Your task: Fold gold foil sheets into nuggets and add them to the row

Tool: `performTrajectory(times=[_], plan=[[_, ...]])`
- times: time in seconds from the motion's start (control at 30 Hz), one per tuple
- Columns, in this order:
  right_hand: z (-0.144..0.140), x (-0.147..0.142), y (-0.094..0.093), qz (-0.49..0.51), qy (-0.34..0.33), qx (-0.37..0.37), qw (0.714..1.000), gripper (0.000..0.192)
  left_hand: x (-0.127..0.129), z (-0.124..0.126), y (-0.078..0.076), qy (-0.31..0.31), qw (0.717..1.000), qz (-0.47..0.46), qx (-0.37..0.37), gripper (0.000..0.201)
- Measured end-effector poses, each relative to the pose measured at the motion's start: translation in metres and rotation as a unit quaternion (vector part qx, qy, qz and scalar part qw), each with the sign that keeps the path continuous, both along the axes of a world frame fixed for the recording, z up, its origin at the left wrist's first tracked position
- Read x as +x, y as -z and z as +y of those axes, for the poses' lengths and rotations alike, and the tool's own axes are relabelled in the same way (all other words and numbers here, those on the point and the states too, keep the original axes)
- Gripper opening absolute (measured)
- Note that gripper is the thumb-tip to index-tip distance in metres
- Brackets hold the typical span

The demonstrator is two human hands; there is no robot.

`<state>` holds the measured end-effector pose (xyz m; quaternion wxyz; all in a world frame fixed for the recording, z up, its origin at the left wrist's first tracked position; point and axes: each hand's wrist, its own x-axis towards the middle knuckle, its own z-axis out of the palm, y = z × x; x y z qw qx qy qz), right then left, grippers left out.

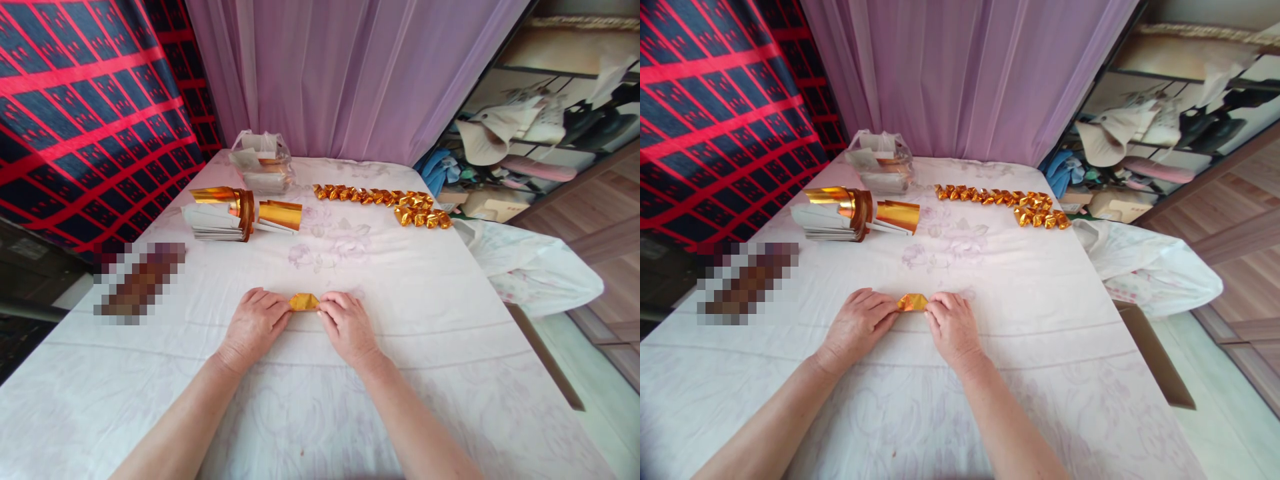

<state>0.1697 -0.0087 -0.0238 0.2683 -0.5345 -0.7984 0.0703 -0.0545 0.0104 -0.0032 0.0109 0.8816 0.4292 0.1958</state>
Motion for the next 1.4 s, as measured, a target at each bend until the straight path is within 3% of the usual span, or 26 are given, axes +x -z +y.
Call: performTrajectory(times=[0.27,0.47,1.4], plan=[[-0.002,-0.009,-0.001,0.024,0.059,-0.039,0.997,0.011,0.003,0.002,0.004,-0.035,0.993,-0.074,-0.087,0.008],[-0.002,-0.01,-0.001,0.025,0.099,-0.034,0.994,0.01,0.006,0.001,0.003,-0.045,0.992,-0.091,-0.073,0.012],[0.004,-0.016,-0.014,-0.06,0.138,-0.059,0.987,0.018,0.029,-0.004,-0.006,-0.183,0.979,-0.016,-0.091,0.023]])
